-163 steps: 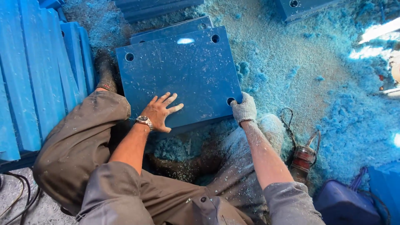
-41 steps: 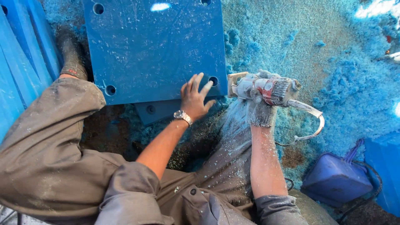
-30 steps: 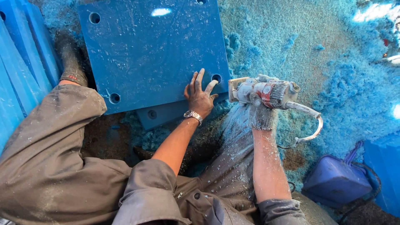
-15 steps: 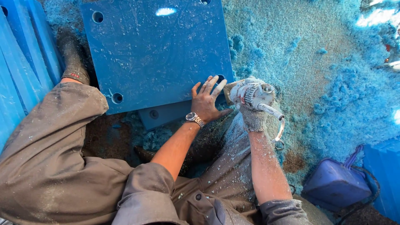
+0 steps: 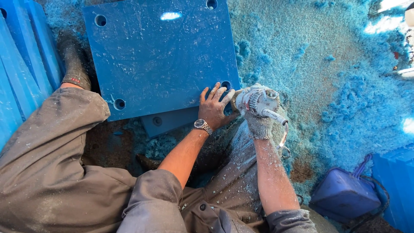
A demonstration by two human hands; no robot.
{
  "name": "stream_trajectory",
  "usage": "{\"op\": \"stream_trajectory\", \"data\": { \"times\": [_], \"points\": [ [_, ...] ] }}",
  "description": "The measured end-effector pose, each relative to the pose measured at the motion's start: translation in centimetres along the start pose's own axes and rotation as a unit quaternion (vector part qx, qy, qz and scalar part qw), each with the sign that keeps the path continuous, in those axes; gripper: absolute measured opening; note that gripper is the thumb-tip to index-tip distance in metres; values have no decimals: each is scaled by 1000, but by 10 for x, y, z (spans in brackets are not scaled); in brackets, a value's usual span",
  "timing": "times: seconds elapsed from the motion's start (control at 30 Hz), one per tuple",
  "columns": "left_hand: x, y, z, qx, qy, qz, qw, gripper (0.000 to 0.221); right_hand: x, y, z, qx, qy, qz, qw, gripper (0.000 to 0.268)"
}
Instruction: Sanding and finishing the edges and holes of blue plastic blocks using a handheld power tool.
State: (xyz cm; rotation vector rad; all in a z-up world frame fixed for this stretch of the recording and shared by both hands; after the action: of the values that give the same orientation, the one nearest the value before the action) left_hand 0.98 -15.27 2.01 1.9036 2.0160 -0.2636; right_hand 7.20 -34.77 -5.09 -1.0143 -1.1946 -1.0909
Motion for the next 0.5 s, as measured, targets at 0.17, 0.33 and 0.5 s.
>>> {"op": "stream_trajectory", "data": {
  "times": [0.17, 0.33, 0.5],
  "points": [
    [0, -2, 5, -13, 9, 12, 1000, 86, 7, -8, -1, 6, -73, 3, 997, 55],
    [3, -4, 11, -14, -6, 3, 1000, 86, 12, -11, 6, 14, -143, 6, 990, 61],
    [4, -5, 8, -13, -24, -5, 1000, 85, 8, -15, 5, 24, -214, 11, 976, 67]
  ]
}}
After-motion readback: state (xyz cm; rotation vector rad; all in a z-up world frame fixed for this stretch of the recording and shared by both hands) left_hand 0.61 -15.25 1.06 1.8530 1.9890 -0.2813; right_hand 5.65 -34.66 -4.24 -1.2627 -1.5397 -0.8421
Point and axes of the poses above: each hand's wrist, its own y-axis towards the middle knuckle, its own z-axis out of the palm, x = y × z, the point moved 8 cm from there along y, towards the middle knuckle, and after that the axes turned 11 degrees about y, right-handed, at the moved point
